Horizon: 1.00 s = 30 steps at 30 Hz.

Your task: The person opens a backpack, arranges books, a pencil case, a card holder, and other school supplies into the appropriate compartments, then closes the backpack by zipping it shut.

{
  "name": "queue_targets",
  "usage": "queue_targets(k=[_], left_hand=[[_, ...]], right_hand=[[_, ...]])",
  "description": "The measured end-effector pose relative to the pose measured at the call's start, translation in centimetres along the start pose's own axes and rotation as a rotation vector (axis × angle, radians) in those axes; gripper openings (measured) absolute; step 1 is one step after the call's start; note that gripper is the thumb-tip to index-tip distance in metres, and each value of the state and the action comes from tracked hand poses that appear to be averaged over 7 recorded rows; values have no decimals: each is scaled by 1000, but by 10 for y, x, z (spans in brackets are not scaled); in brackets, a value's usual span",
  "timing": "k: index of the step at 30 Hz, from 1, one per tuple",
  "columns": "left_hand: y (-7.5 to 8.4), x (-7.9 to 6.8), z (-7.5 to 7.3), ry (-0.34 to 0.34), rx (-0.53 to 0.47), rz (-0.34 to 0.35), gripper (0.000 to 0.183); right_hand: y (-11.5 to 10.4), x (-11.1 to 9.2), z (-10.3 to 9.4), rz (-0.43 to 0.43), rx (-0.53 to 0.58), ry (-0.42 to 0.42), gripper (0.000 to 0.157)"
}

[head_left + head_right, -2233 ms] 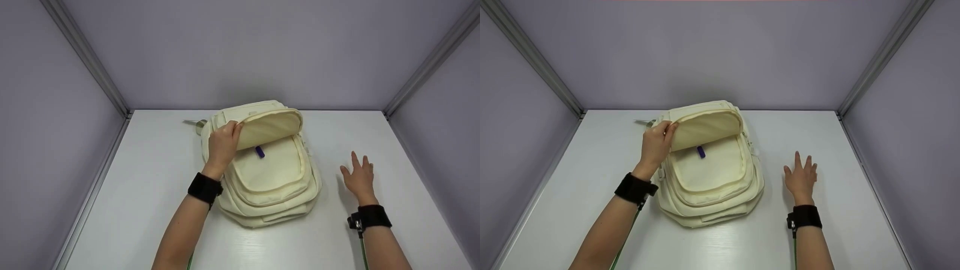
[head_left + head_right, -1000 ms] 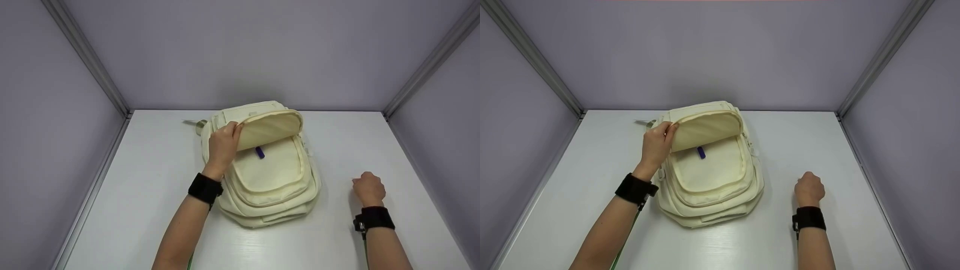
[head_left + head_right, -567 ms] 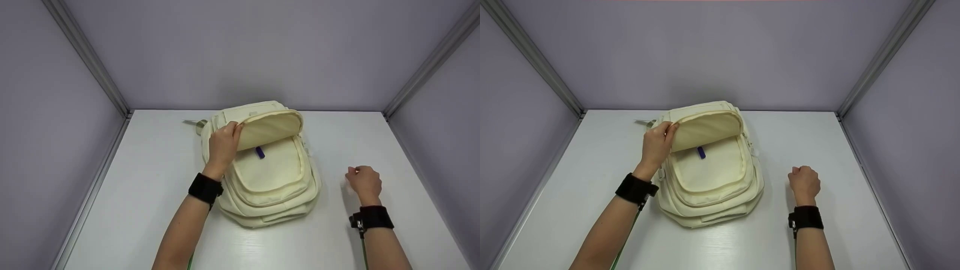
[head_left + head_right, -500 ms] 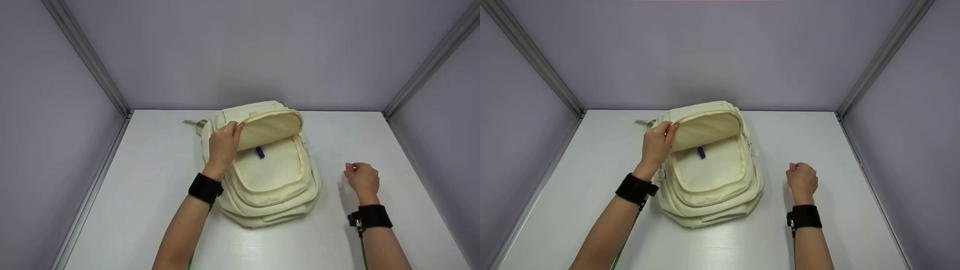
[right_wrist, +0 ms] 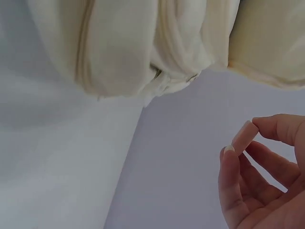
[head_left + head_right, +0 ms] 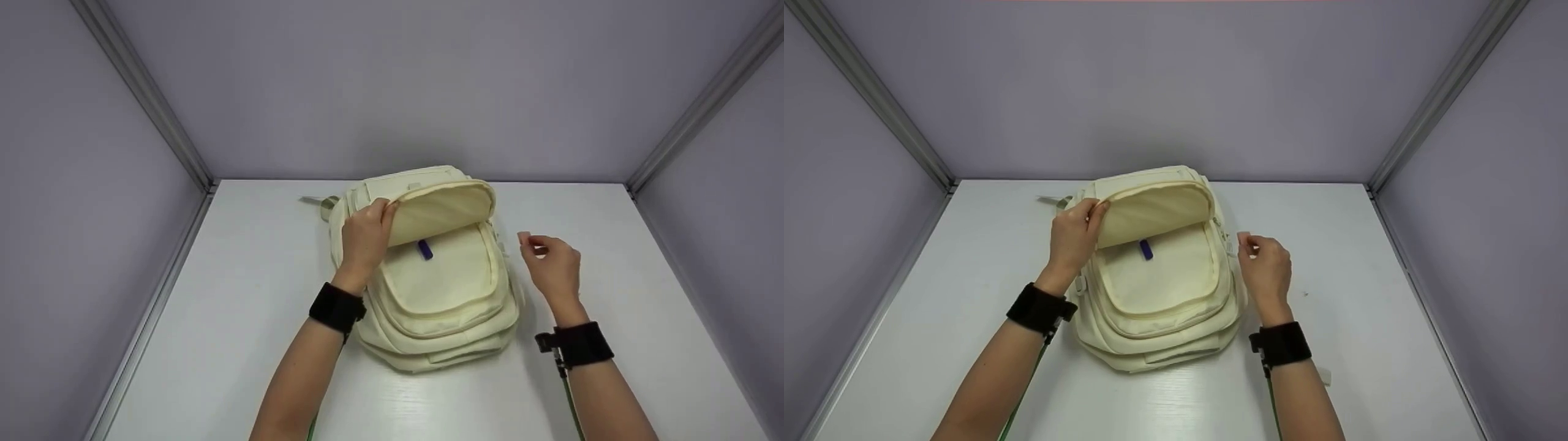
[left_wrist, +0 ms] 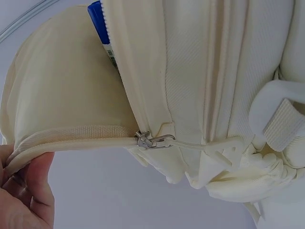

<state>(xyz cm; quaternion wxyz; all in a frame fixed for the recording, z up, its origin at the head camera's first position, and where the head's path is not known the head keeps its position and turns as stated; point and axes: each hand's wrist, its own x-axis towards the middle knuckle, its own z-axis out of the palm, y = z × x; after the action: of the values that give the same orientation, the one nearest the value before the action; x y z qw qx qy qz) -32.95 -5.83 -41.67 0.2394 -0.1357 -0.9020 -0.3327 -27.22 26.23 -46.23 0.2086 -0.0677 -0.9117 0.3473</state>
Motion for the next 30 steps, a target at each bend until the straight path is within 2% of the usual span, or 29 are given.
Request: queue_targets(k=[7, 11, 16, 22, 25, 30], left_hand=[[-1, 0, 0, 5, -15, 12, 25], [-1, 0, 0, 18, 1, 14, 24], [-1, 0, 1, 19, 0, 21, 24], [-2, 0, 1, 24, 7, 23, 24], [-2, 1, 2, 23, 5, 25, 24], [-3, 1, 2, 22, 5, 20, 25]], right_hand=[[-30, -2, 27, -156, 57, -71, 9], [-41, -5, 45, -206, 88, -125, 8], [-50, -7, 63, -239, 108, -162, 11], [-59, -10, 76, -257, 102, -184, 6], [-61, -11, 80, -259, 92, -195, 6], [-64, -10, 81, -264, 89, -262, 4]])
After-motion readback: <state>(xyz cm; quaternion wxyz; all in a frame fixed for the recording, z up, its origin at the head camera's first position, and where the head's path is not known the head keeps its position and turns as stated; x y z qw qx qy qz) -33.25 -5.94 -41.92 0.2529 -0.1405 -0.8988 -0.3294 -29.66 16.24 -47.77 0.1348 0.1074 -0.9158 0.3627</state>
